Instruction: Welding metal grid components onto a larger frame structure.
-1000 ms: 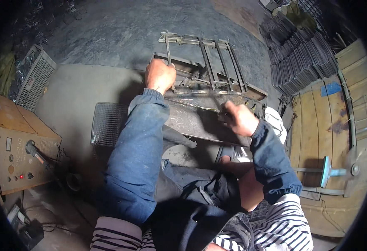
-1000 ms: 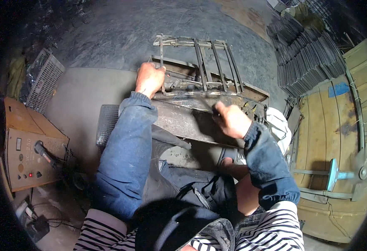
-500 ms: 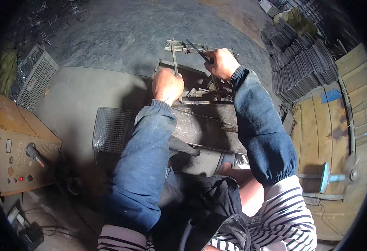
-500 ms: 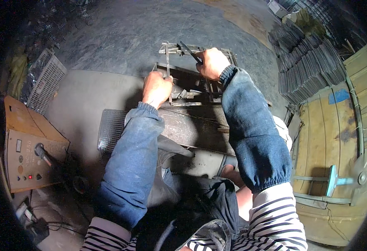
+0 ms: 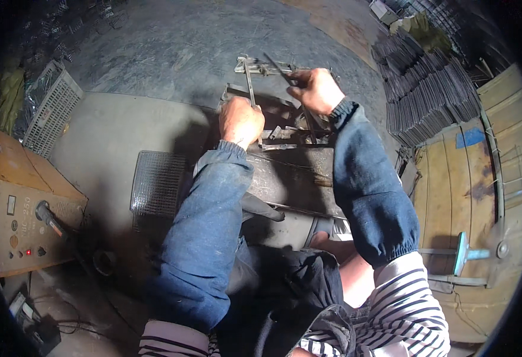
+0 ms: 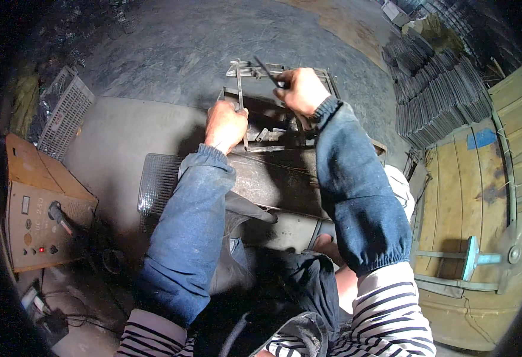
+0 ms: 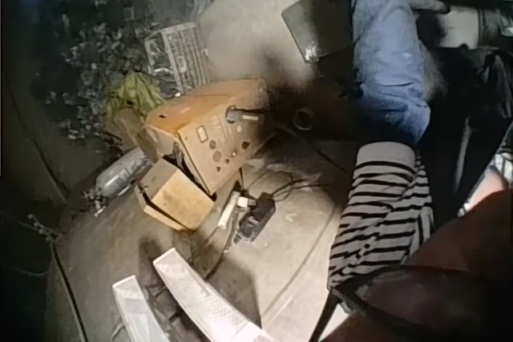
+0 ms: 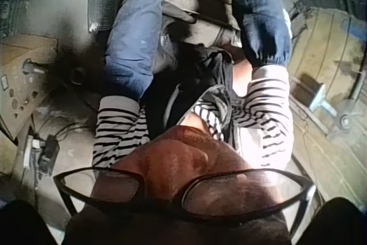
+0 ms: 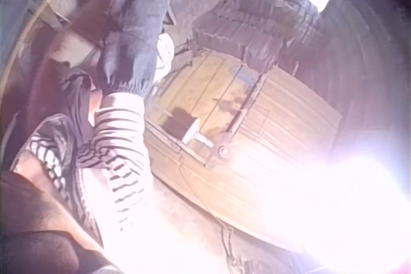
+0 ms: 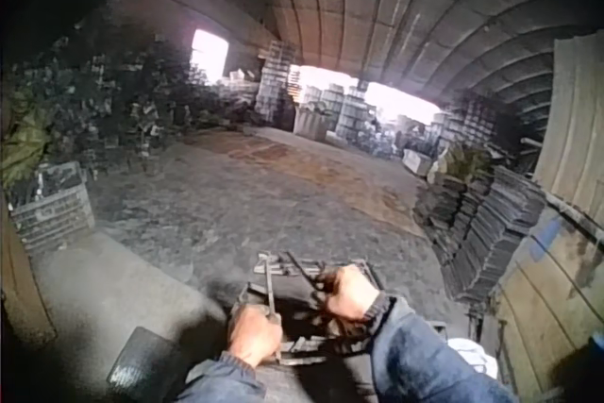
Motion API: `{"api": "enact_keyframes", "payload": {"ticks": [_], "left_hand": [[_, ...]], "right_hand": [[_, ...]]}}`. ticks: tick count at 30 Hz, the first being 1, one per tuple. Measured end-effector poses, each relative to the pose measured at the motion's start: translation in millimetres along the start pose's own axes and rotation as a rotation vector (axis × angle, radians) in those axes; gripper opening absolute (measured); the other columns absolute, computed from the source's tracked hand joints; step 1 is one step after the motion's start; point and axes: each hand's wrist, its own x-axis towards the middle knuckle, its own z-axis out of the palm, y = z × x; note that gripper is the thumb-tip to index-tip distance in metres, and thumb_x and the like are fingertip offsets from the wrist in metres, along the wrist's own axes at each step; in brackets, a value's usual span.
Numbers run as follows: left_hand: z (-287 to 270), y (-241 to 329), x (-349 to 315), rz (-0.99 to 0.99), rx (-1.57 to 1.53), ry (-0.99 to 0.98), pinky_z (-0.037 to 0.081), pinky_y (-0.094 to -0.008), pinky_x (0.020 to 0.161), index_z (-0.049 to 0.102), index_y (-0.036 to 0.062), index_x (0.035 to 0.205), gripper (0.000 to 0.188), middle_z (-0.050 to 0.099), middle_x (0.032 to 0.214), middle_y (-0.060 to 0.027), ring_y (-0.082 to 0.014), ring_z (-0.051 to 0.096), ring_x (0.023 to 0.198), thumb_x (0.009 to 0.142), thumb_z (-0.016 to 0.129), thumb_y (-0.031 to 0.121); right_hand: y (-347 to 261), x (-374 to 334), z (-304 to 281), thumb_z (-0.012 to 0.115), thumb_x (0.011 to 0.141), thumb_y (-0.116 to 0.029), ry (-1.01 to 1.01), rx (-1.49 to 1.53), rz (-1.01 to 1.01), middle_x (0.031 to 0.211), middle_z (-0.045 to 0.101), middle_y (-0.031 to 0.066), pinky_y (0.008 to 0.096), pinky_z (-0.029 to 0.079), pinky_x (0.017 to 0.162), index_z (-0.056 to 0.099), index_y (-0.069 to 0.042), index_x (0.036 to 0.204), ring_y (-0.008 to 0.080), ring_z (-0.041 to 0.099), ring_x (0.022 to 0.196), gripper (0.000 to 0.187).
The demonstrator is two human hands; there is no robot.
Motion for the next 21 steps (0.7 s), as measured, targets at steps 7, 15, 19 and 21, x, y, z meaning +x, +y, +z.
{"api": "enact_keyframes", "payload": {"ticks": [7, 15, 19, 21], "left_hand": [[-1, -4, -2, 0.010, 0.056, 0.046, 0.055, -0.0492, 0.086, 0.074, -0.0046, 0.090, 0.027, 0.070, 0.095, -0.0289, -0.0445, 0.069, 0.095, 0.084, 0.067, 0.020], [2, -2, 0, 0.023, 0.014, 0.040, 0.055, -0.0499, 0.084, 0.074, -0.0045, 0.087, 0.025, 0.070, 0.092, -0.0290, -0.0446, 0.069, 0.093, 0.083, 0.067, 0.019], [1, -7, 0, 0.041, 0.009, 0.041, 0.055, -0.0497, 0.083, 0.074, -0.0044, 0.087, 0.024, 0.071, 0.091, -0.0286, -0.0442, 0.070, 0.091, 0.084, 0.067, 0.019], [2, -5, 0, 0.056, 0.010, 0.039, 0.055, -0.0495, 0.082, 0.074, -0.0042, 0.086, 0.025, 0.071, 0.091, -0.0283, -0.0441, 0.070, 0.090, 0.084, 0.068, 0.020]], "right_hand": [[7, 1, -4, 0.072, 0.075, -0.016, -0.107, -0.074, -0.006, 0.082, 0.070, 0.0261, 0.0417, 0.057, 0.074, 0.076, -0.003, 0.108, 0.0359, 0.072, 0.076, 0.036], [5, 32, -19, 0.064, 0.069, -0.010, -0.220, -0.433, -0.066, 0.089, 0.071, 0.0236, 0.0447, 0.057, 0.079, 0.077, -0.005, 0.097, 0.0389, 0.071, 0.088, 0.032], [-26, 42, -32, 0.065, 0.070, -0.007, -0.267, -0.641, -0.083, 0.098, 0.073, 0.0202, 0.0435, 0.057, 0.085, 0.079, -0.011, 0.105, 0.0372, 0.070, 0.097, 0.037], [-22, 42, -36, 0.065, 0.071, -0.006, -0.224, -0.624, -0.057, 0.099, 0.073, 0.0193, 0.0435, 0.057, 0.085, 0.079, -0.013, 0.106, 0.0370, 0.071, 0.098, 0.038]]}}
